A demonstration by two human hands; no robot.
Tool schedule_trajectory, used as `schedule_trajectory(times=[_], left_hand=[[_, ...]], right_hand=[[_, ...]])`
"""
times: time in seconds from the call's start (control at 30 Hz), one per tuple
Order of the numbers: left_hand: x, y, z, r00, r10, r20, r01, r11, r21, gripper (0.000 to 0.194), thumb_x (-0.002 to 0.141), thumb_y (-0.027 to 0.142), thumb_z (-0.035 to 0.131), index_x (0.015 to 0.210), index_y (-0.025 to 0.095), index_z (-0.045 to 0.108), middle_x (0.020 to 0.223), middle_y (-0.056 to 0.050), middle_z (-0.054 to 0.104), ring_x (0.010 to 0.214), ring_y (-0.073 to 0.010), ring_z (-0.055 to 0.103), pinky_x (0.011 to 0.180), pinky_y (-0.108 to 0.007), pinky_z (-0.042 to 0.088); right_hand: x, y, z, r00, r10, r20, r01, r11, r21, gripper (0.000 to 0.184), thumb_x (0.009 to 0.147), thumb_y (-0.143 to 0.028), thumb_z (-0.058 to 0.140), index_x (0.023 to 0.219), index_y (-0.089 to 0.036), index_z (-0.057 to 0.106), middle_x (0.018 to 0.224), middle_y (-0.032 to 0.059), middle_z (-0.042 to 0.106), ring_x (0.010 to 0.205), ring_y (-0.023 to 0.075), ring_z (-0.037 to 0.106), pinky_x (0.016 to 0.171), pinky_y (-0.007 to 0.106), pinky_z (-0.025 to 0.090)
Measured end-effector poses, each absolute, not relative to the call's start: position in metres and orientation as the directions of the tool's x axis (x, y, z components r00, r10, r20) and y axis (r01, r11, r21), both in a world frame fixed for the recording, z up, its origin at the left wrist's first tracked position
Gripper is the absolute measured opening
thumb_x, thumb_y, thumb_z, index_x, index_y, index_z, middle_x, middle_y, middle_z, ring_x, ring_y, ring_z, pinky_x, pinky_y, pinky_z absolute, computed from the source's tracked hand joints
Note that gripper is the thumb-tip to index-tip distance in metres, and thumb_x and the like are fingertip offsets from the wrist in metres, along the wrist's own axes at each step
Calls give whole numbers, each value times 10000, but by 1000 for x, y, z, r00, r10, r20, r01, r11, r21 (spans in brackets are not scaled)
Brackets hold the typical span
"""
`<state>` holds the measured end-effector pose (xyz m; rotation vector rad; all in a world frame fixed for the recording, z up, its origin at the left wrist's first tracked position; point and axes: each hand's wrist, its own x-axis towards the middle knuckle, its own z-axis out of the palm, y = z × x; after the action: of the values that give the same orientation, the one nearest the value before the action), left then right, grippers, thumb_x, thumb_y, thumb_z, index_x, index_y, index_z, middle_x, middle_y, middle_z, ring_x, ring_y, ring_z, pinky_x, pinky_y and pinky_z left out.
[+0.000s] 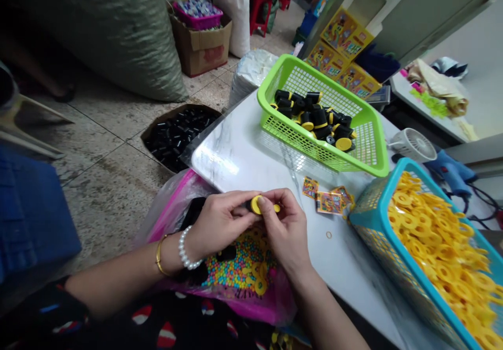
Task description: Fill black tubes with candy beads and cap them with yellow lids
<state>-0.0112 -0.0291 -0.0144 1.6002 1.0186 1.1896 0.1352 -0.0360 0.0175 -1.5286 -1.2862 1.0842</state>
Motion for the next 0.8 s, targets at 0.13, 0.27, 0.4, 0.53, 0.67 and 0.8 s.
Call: schedule_trajectory(times=[0.13,0.27,0.4,0.53,0.67,0.8], left_hand=[[-12,-27,-17,237,932,273,121,-307,944,353,785,70,614,1111,189,682,941,-38,736,762,-124,681,677,-218,573],[-11,-26,-18,200,944,261,135,-291,947,373,757,51,626,1091,199,701,931,-32,748,691,-107,670,672,-219,576],[-13,-26,-17,236,958,161,59,-180,982,359,765,92,634,1107,185,693,839,-32,751,575,-92,653,558,-191,555],[-14,-24,-13,335,941,-34,-191,103,976,309,848,254,630,1128,128,662,734,-62,741,607,-145,706,553,-227,589],[-10,-25,-9,337,931,-142,-311,253,916,277,855,324,649,1019,106,692,773,-90,745,615,-154,717,587,-256,620],[-8,-25,-13,323,941,-103,-296,204,933,238,889,318,605,984,124,706,717,-53,725,591,-128,702,575,-224,614]], right_hand=[[141,-38,16,-3,986,-164,191,-160,-968,196,827,-357,695,899,-203,599,760,-13,607,632,100,538,586,214,460],[141,-40,18,-3,991,-134,258,-129,-957,196,829,-356,690,894,-219,565,783,-14,602,676,117,557,611,225,463],[139,-41,17,-12,997,-80,317,-72,-946,202,847,-379,661,904,-226,543,800,-12,593,678,123,559,616,238,468],[144,-40,16,-53,995,-86,284,-68,-957,215,855,-405,643,907,-217,553,791,-8,608,657,119,555,590,234,474],[149,-41,20,-109,987,-120,292,-83,-953,223,875,-409,617,961,-206,588,843,21,642,750,141,598,674,262,515],[147,-40,24,-120,981,-156,313,-112,-943,202,879,-391,618,962,-211,576,815,17,616,730,134,582,620,236,503]])
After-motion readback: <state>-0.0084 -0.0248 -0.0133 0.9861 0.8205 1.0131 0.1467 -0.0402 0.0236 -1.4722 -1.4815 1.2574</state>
